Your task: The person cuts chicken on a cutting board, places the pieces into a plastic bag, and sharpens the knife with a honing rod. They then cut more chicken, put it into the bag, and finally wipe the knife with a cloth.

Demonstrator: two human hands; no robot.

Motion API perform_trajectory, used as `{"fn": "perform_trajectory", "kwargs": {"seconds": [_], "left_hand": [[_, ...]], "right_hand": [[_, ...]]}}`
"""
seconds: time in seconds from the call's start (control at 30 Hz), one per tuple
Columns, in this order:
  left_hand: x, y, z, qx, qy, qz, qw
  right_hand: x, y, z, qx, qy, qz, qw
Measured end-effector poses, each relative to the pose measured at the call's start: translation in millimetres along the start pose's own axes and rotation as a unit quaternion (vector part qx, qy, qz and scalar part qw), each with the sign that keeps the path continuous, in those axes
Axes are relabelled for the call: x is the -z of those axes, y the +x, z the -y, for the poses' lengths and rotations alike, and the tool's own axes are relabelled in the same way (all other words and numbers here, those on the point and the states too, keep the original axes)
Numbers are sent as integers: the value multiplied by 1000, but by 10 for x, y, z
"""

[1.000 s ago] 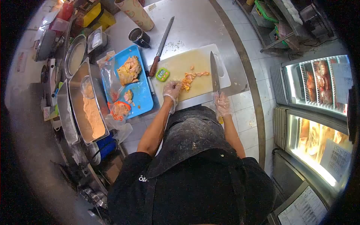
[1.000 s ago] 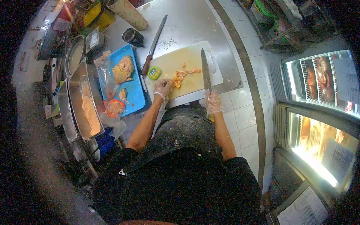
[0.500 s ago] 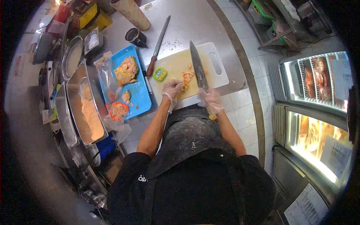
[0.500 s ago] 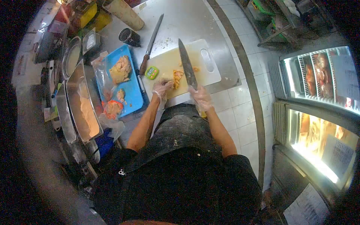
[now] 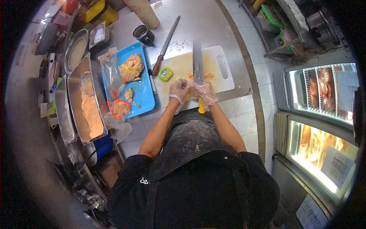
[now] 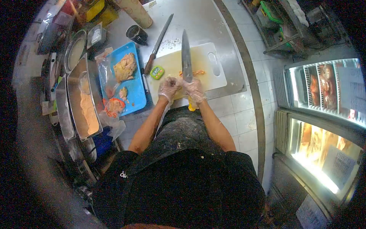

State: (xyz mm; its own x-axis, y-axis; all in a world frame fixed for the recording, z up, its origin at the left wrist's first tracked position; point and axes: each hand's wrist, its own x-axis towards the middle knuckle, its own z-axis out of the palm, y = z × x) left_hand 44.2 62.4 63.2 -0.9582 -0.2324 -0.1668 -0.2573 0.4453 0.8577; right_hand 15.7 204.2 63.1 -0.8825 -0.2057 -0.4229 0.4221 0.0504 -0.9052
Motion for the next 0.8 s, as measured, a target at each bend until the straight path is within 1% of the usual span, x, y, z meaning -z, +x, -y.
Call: {"fn": "perform_trajectory", "kwargs": {"seconds": [0.03,0.07,0.1,0.13,0.17,0.2,0.23,0.27,0.3,0.33,0.37,0.4,0.47,0.5,0.53,0.57,0.6,0.63,0.67,0.7,0.77,0.8], "left_hand": [[17,-13,-63,-19,39,0,999],[-10,-12,0,-19,38,0,999],[-33,-13,45,-7,15,-5,1000],[-47,-1,87,5,-8,-11,1000],[-40,20,137,2,-9,-12,1000],[2,10,91,15,5,7,1000],[21,-8,62,30,19,27,999],[28,-19,70,29,19,26,999],[29,-20,84,19,-15,21,999],[20,-12,104,9,-49,15,999],[4,7,172,7,-50,17,999],[8,24,208,11,-74,8,997],[4,45,283,13,-101,6,995],[65,24,165,14,-63,3,998],[109,8,108,15,-25,-1,1000],[114,14,152,15,-25,3,1000],[94,37,236,6,-63,9,998],[47,79,350,-5,-103,19,995],[-37,185,620,-9,-79,27,997],[-29,201,577,-13,-81,39,996],[22,175,346,39,-94,62,993],[59,150,235,35,-95,74,992]], "right_hand": [[-3,5,-34,11,-39,10,999],[3,3,-72,21,-77,18,997],[6,-45,-14,21,-78,18,997],[17,-93,49,14,-123,5,992],[19,-127,125,7,-168,-9,986],[24,-170,223,9,-168,-11,986],[26,-222,324,-2,-152,-42,987],[16,-247,371,-11,-136,-72,988],[38,-197,303,-10,-136,-72,988],[97,-107,192,-40,-63,-55,996],[175,-41,79,-69,11,-40,997],[248,-39,54,-68,11,-43,997],[428,-56,-3,-85,69,-96,989],[577,-63,-112,-84,69,-101,989],[727,-101,-233,78,83,-61,992],[822,-128,-366,238,94,-19,966],[835,-223,-296,238,93,-24,966],[842,-377,-80,170,206,-46,963],[871,-497,97,100,317,-69,941],[932,-574,186,104,316,-82,939],[1055,-725,310,-2,264,-147,953],[1082,-798,371,0,266,-158,951]]}}
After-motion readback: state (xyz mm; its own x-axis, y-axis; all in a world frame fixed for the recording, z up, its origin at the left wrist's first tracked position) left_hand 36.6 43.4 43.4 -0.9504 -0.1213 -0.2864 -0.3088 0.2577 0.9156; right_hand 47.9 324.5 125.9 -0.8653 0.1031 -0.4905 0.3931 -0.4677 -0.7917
